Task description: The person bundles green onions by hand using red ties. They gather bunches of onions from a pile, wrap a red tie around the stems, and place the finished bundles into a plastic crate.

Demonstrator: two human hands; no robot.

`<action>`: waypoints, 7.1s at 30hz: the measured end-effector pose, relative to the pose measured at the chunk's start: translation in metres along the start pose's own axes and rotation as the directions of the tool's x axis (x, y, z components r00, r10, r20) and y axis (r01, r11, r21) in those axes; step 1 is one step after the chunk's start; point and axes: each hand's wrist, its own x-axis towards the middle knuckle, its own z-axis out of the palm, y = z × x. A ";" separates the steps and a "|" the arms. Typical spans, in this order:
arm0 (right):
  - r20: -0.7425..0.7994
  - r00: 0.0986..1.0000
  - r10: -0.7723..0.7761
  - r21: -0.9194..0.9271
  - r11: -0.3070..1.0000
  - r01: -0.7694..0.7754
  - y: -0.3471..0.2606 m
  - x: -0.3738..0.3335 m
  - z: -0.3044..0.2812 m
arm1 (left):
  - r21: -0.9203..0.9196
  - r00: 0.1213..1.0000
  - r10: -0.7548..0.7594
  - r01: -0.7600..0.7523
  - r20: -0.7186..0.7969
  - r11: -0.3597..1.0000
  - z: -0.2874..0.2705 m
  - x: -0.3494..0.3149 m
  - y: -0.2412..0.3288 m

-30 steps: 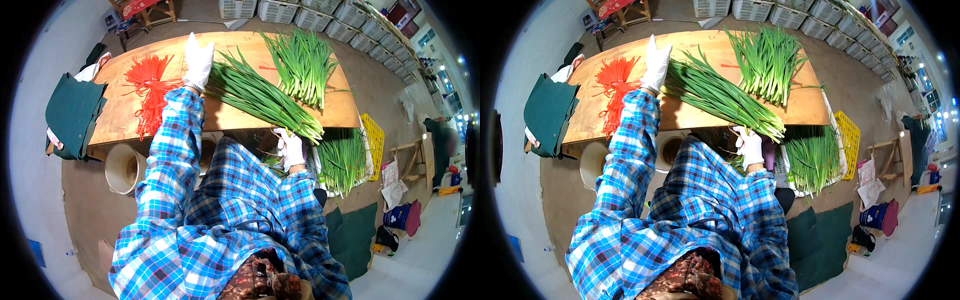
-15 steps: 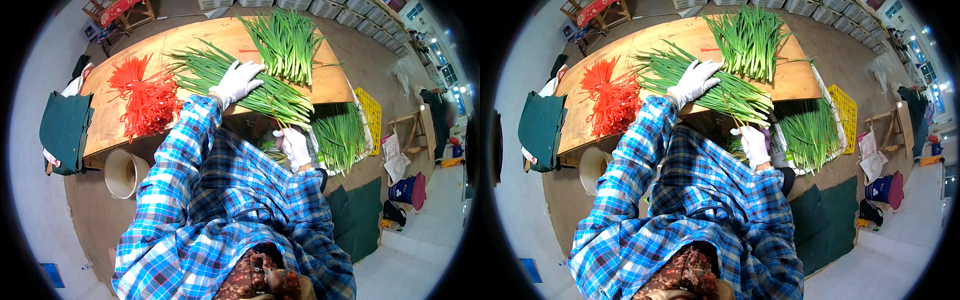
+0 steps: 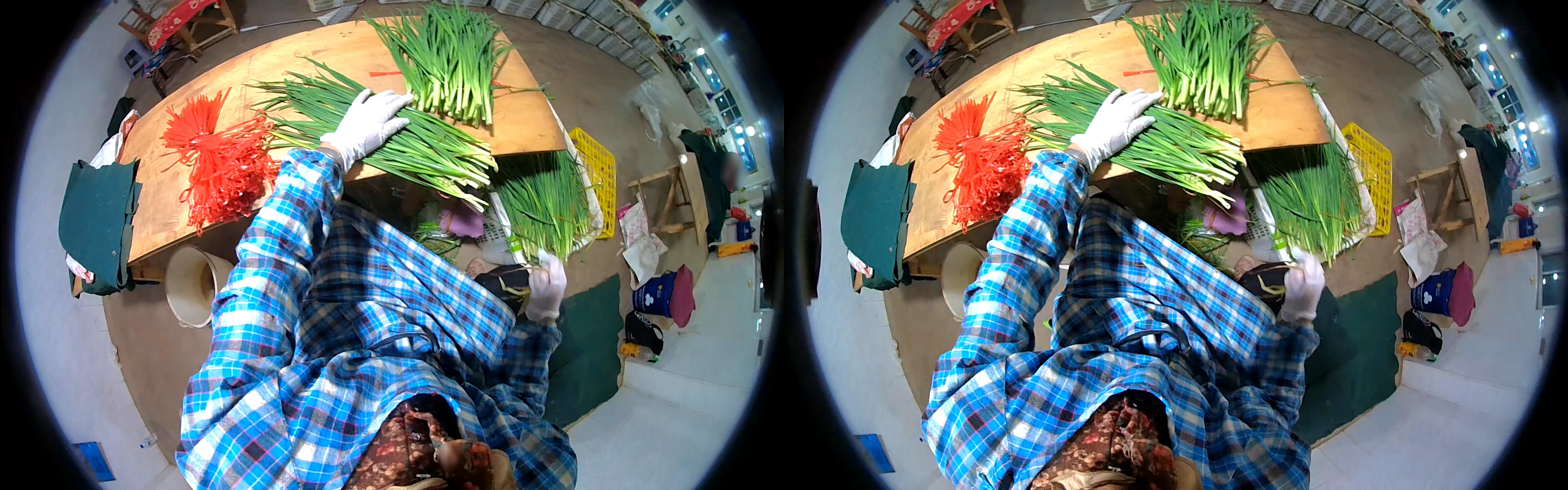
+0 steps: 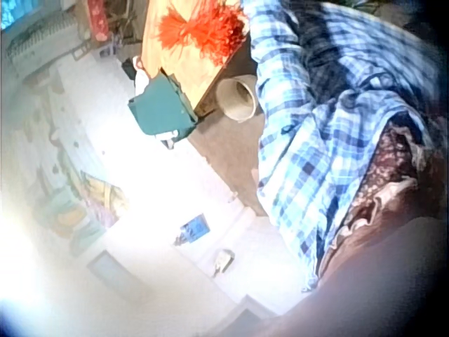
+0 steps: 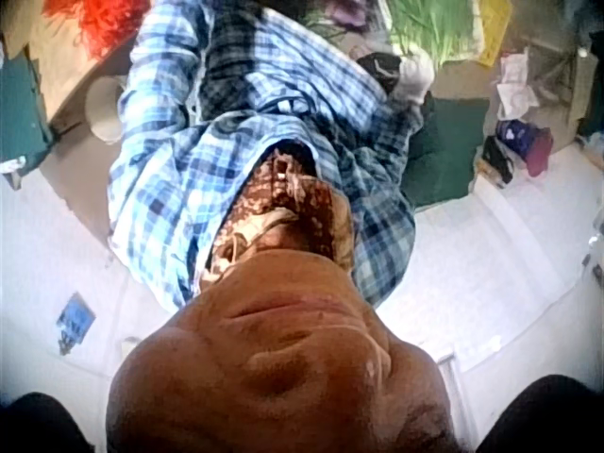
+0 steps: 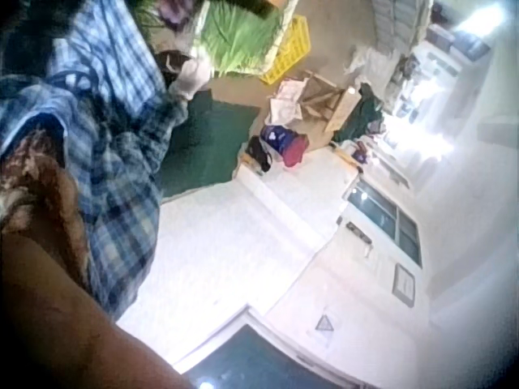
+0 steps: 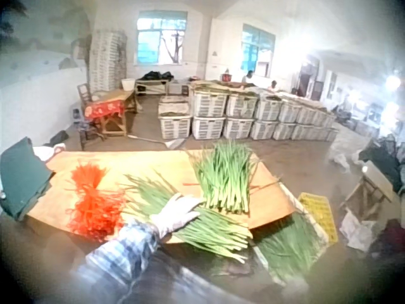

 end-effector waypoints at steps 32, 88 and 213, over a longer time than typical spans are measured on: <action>-0.670 0.696 0.258 0.503 0.847 0.170 0.015 0.074 0.086 | -0.018 1.000 -0.003 0.004 0.024 1.000 -0.002 -0.005 -0.007; 0.337 0.941 0.014 -0.300 0.949 0.093 -0.007 0.058 0.189 | 0.032 0.945 0.317 -0.320 0.078 0.947 -0.023 -0.078 0.042; 0.434 0.900 0.050 -0.374 0.918 0.130 -0.020 0.080 0.259 | -0.054 0.951 0.236 -0.230 0.198 0.972 -0.031 -0.085 0.013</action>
